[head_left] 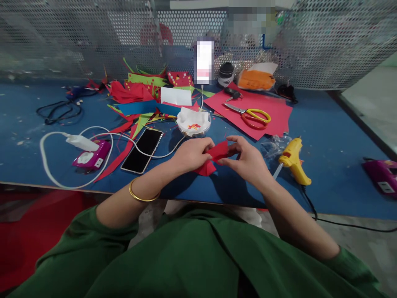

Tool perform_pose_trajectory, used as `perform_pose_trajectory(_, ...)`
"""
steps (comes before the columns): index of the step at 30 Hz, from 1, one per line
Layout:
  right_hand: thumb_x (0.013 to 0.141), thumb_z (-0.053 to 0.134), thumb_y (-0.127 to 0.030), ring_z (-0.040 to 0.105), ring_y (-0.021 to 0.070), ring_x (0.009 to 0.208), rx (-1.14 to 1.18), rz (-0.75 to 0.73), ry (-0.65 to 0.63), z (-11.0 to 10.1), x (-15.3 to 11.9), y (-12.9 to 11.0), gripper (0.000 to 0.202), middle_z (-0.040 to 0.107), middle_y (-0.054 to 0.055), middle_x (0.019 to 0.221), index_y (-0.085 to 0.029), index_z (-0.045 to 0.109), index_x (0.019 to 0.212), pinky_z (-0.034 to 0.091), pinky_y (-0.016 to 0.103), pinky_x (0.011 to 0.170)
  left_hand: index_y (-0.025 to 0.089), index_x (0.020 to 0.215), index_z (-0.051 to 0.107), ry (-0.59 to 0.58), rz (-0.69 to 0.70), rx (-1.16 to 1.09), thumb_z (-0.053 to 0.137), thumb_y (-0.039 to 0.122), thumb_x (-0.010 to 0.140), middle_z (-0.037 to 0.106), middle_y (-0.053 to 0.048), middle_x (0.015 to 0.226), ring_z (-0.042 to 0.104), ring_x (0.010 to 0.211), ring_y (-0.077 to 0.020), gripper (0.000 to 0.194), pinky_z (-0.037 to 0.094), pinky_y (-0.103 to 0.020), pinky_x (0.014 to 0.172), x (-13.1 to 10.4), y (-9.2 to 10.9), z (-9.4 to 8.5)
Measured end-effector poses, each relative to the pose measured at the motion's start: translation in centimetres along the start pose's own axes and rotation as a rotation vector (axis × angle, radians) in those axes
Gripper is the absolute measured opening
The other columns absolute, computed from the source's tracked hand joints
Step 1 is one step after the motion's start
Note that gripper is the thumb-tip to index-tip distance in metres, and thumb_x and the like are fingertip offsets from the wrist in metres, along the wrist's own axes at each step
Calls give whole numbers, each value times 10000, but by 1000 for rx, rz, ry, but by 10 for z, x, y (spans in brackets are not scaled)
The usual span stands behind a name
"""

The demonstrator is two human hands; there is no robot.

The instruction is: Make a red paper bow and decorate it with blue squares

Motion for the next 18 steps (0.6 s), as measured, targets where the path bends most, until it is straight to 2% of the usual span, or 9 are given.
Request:
perform_pose_trajectory(4, 678, 790, -428, 648, 234, 731, -53, 44, 8, -11, 0, -1, 698, 716, 29, 844, -198, 561, 1296, 473, 365, 667, 182, 1125, 661, -173, 181, 233, 592, 147, 847, 741, -54, 980, 666, 880, -225, 288, 398, -298, 681, 15, 24, -6)
perform_pose_trajectory(7, 686, 772, -427, 585, 196, 605, -29, 108, 9, -9, -4, 5, 608, 651, -16, 697, -205, 613, 1229, 446, 337, 599, 201, 1178, 660, -263, 235, 282, 618, 135, 837, 749, -39, 988, 675, 871, -215, 349, 404, -293, 672, 27, 34, -7)
perform_pose_trajectory(9, 705, 741, -416, 544, 175, 537, 57, 159, 28, -5, -7, 12, 549, 611, -35, 639, -196, 623, 1193, 431, 321, 550, 194, 1211, 648, -195, 273, 305, 621, 118, 839, 745, -51, 1073, 674, 954, -222, 381, 436, -301, 729, 31, 38, -10)
perform_pose_trajectory(11, 730, 708, -422, 534, 170, 510, 125, 198, 100, -3, -12, 19, 545, 584, -45, 618, -180, 607, 1207, 437, 322, 531, 178, 1212, 641, -16, 291, 330, 594, 105, 865, 726, -72, 1161, 653, 1054, -233, 358, 458, -325, 822, 26, 40, -16)
perform_pose_trajectory(13, 770, 667, -426, 544, 180, 506, 115, 214, 176, -2, -17, 24, 552, 561, -50, 604, -171, 582, 1252, 452, 335, 532, 179, 1146, 658, 170, 270, 334, 555, 124, 913, 726, -66, 1134, 647, 1053, -231, 260, 465, -340, 864, 12, 37, -18)
perform_pose_trajectory(15, 809, 635, -415, 559, 194, 504, 73, 217, 209, -1, -21, 27, 557, 551, -50, 593, -170, 555, 1304, 464, 351, 535, 181, 1066, 670, 246, 247, 326, 554, 169, 943, 733, -59, 1040, 659, 975, -226, 169, 480, -340, 821, -7, 32, -9)
perform_pose_trajectory(18, 825, 642, -397, 588, 197, 502, 123, 226, 233, 2, -26, 31, 576, 629, -16, 686, -190, 516, 1347, 507, 380, 557, 156, 1086, 649, 250, 278, 376, 609, 200, 923, 720, -83, 1065, 648, 952, -237, 174, 485, -348, 775, -31, 26, 14)
Point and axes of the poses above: each hand's wrist, its own x-axis towards the middle knuckle, its own z-axis out of the palm, y = z × x, the point moved 6 cm from there along x, towards the middle knuckle
